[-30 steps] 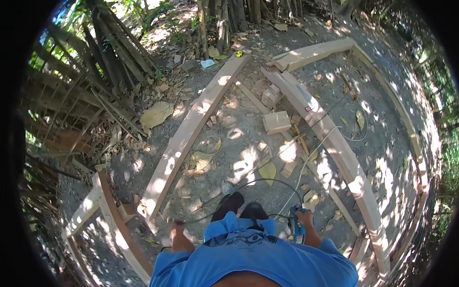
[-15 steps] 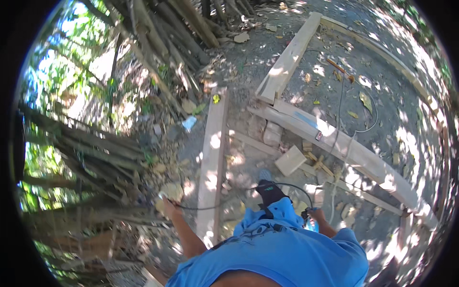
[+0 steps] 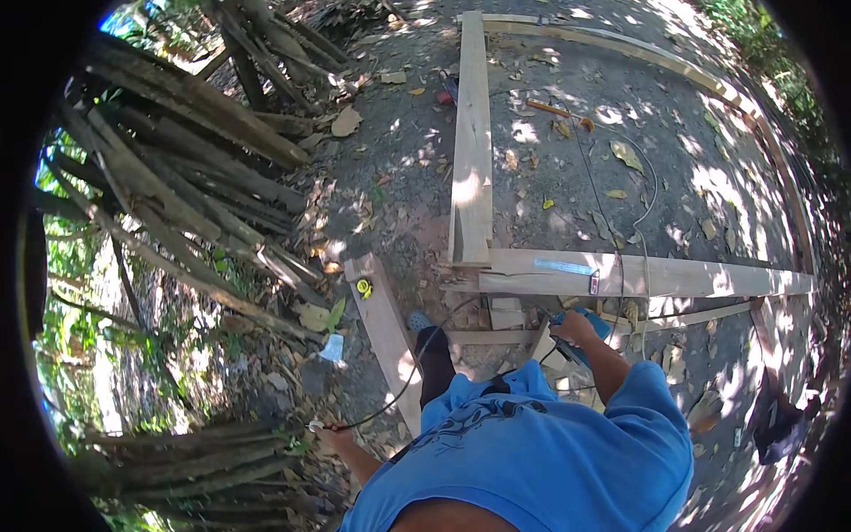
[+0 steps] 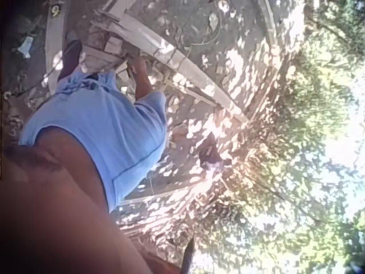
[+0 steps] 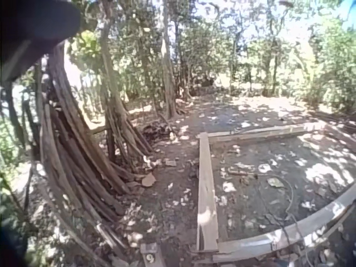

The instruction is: Measuring wooden beams and using a power planer to prepare them for a frame.

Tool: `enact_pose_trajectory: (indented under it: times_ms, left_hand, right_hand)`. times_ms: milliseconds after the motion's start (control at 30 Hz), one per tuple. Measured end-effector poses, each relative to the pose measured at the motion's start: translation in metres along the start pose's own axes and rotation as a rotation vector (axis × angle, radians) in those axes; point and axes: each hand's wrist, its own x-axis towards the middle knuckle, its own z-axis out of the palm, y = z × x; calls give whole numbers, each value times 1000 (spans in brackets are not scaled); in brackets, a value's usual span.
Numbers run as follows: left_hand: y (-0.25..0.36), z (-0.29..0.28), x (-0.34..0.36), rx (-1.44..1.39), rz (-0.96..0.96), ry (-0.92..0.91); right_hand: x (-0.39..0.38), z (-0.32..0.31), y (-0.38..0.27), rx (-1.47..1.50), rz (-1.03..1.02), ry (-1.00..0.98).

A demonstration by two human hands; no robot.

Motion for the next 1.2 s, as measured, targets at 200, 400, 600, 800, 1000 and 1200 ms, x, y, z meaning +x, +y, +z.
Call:
enact_pose_trajectory:
  times_ms: [200,400,600,800,1000,1200]
  left_hand:
    - [18,217,88,270,-100,-57]
    - [37,450,72,397,46,-495]
    - [5,621,103,381,-34,-603]
    - [-95,790,151,527,-212,-437]
    - [-179,1011,46,652,-256,-795]
    - [-270,1221,-26,724,-143,-970]
  right_hand:
    - [31,3,-105,-40,-8,-63]
    - [36,8,-220,343,215,-329]
    - [98,2,-303,349,372,-435]
    - [200,-50,-365,487,229,-377]
    - [270,-144,-424,573,455,57]
    - [340,-245,-516,823,564,237]
